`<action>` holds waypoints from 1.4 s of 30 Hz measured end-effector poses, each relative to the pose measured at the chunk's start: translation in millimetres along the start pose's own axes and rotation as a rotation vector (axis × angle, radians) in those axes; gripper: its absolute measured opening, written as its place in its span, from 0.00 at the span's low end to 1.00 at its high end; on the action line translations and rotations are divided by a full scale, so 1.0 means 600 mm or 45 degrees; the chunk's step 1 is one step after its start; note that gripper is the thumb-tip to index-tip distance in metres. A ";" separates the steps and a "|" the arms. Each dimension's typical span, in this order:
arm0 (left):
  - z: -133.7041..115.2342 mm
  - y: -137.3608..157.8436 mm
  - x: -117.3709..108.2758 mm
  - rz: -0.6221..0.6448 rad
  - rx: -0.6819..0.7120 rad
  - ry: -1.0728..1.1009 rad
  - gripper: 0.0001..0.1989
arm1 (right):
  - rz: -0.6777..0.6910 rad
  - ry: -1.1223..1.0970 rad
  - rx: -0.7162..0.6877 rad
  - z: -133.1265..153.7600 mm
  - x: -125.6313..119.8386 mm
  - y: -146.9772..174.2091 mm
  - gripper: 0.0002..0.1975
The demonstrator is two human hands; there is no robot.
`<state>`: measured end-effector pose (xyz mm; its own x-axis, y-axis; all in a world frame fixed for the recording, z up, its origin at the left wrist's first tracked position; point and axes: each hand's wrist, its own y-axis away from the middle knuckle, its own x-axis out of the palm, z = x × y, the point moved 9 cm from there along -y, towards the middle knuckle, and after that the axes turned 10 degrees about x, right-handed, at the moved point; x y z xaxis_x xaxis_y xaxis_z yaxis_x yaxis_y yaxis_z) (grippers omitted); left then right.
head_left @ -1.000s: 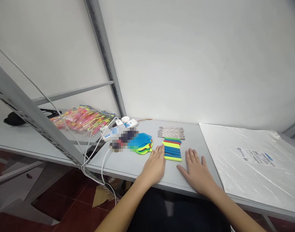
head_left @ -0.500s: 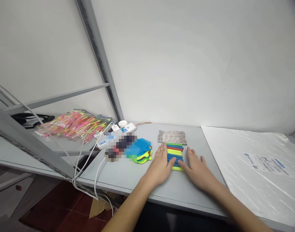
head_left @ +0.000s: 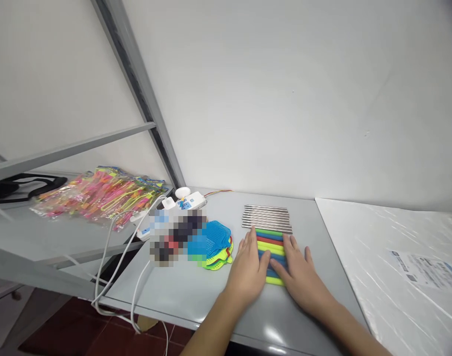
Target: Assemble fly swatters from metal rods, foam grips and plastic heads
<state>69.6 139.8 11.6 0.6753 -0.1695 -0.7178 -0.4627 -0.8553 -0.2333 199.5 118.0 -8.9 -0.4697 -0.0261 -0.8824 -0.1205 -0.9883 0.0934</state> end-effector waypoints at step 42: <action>-0.029 0.099 -0.037 -0.174 0.087 -0.131 0.21 | -0.194 0.285 -0.162 -0.042 -0.004 0.055 0.40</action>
<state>37.1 84.4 24.8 0.6741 0.0002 -0.7386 -0.4106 -0.8311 -0.3750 218.5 81.9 -15.4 -0.2485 0.1054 -0.9629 -0.0573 -0.9939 -0.0940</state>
